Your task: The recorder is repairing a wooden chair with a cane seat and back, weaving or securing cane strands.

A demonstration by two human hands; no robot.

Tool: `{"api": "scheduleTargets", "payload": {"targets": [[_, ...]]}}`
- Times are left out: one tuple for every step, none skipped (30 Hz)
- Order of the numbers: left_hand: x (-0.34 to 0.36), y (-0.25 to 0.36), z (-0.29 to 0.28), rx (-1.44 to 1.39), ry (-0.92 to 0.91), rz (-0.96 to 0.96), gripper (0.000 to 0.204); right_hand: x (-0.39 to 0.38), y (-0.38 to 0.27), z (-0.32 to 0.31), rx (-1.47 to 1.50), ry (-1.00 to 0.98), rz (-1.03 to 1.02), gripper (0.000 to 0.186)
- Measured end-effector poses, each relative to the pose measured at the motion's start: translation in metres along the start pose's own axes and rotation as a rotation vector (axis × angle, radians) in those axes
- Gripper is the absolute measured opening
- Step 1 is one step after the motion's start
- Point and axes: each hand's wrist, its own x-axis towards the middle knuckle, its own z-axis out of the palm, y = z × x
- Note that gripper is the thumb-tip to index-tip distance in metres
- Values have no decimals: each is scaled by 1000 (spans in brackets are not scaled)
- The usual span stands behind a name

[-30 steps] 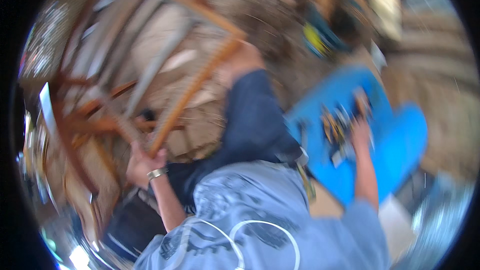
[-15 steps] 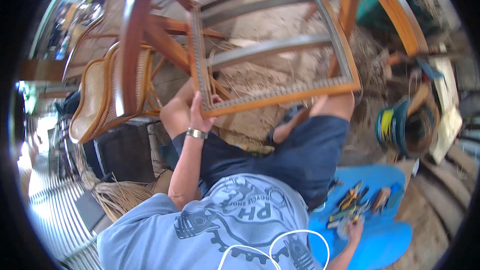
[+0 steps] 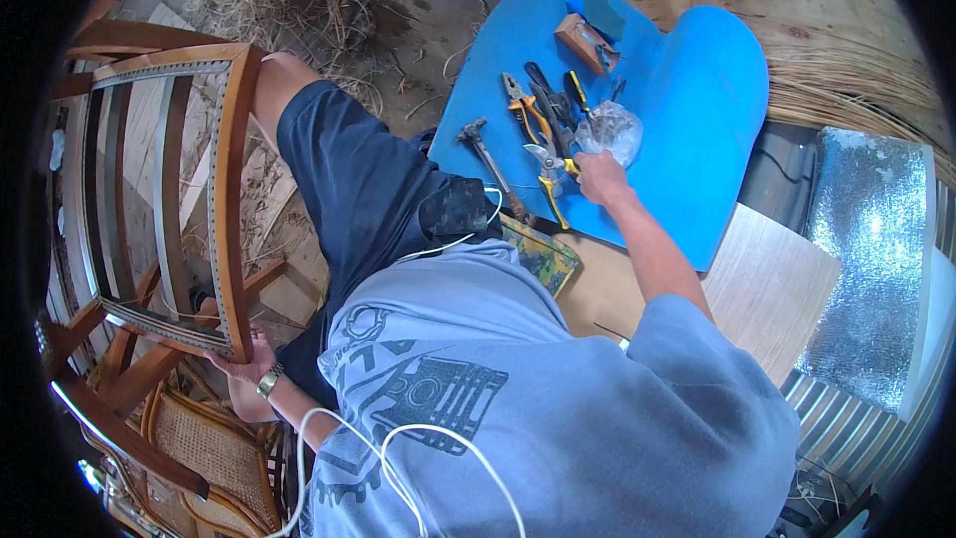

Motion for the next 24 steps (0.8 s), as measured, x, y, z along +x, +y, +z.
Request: {"api": "scheduleTargets", "payload": {"targets": [[-2, 0, 2, -47, 19, -46, 81, -1, -2, 5, 14, -3, -7, 26], [-3, -1, 3, -13, 7, -25, 81, 0, -6, 10, 37, -18, 9, 27], [-4, 0, 4, 2, 19, -29, 82, 0, -6, 14, 42, -36, 52, 28], [-5, 0, 5, -6, 29, -48, 83, 0, -7, 18, 49, -58, 49, 32], [-6, 0, 6, 17, 25, -37, 83, 2, -4, 19, 61, -66, 46, 32], [-7, 1, 7, 28, 37, -45, 84, 3, 0, 19, 77, -92, 11, 31], [-7, 2, 8, 33, 61, -62, 84, 5, 4, 18, 93, -117, -26, 30], [-7, 2, 8, 41, 63, -61, 82, 11, 14, 12, 158, -98, -69, 25], [-7, 2, 8, 53, 52, -42, 82, 21, 27, 2, 418, -80, -29, 23], [-7, 2, 8, 50, 69, -51, 80, 32, 39, -7, 655, -40, 36, 21], [-6, 2, 8, 37, 123, -61, 78, 42, 52, -16, 622, 234, -2, 17], [-6, 1, 8, 49, 86, -60, 78, 54, 65, -25, 564, 543, -41, 15], [-6, 1, 8, 54, 97, -43, 76, 69, 75, -33, 510, 597, 109, 17], [-7, 1, 8, 34, 125, -41, 73, 85, 87, -43, 450, 675, 222, 21], [-7, 0, 9, 49, 115, -20, 73, 101, 96, -51, 449, 678, 212, 21], [-7, 0, 9, 41, 116, -18, 73, 115, 101, -53, 429, 463, 365, 22], [-7, 0, 9, 13, 137, -31, 72, 126, 104, -53, 384, 251, 584, 24], [-7, 0, 9, 28, 128, -7, 72, 136, 105, -49, 398, 243, 500, 24], [-7, 0, 10, 32, 146, 1, 73, 143, 106, -42, 419, 165, 562, 28], [-8, 0, 11, 29, 166, -2, 73, 150, 109, -37, 440, 90, 624, 32], [-8, 0, 11, 33, 168, 14, 73, 157, 112, -32, 439, 88, 617, 32], [-8, 0, 12, 53, 132, 12, 73, 160, 116, -24, 453, 135, 612, 33], [-8, 0, 12, 37, 134, -13, 73, 162, 122, -17, 460, 187, 635, 34], [-8, 0, 12, 74, 87, 3, 73, 164, 127, -13, 471, 186, 618, 34]]}}
